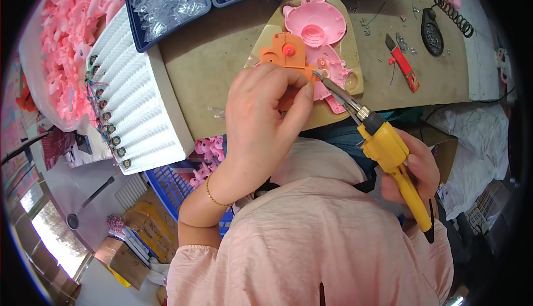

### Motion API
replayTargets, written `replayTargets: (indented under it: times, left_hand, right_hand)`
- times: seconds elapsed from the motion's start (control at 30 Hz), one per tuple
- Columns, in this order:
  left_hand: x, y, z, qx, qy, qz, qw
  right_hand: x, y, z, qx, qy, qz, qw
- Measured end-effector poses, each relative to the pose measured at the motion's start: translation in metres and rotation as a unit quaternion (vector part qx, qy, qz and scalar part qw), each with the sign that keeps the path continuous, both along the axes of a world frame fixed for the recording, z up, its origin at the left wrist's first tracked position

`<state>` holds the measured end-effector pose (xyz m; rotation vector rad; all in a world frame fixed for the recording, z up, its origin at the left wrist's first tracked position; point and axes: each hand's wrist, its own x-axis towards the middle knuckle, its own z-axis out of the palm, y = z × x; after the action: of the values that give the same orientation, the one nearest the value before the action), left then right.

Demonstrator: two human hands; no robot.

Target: Assembling pink toy unicorns by soldering internal electronic components and fastening the plastic shell parts.

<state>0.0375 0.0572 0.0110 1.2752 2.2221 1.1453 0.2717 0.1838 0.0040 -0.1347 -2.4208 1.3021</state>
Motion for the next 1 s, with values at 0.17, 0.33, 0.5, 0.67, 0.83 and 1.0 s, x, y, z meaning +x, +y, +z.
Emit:
replayTargets:
  times: [0.17,0.33,0.5,0.67,0.83,1.0]
  left_hand:
    - [0.001,0.007,0.000,-0.007,-0.001,0.001,1.000]
    - [0.002,0.008,0.000,0.013,0.002,-0.003,1.000]
    - [0.001,0.002,0.002,-0.007,0.023,0.017,1.000]
    - [0.000,-0.009,0.004,-0.027,-0.003,0.023,0.999]
    - [-0.020,-0.015,0.011,0.018,-0.096,0.074,0.992]
    - [-0.055,-0.055,0.016,0.059,-0.068,0.193,0.977]
  right_hand:
    - [-0.012,0.007,-0.001,-0.073,0.090,0.009,0.993]
    - [-0.004,0.008,-0.001,-0.083,0.131,-0.043,0.987]
    - [0.021,0.028,0.007,-0.098,0.161,-0.334,0.924]
    - [0.055,0.094,0.066,-0.036,0.122,-0.493,0.861]
    - [0.017,0.146,0.033,-0.001,0.056,-0.453,0.890]
    - [0.031,0.144,-0.027,-0.116,0.025,-0.500,0.858]
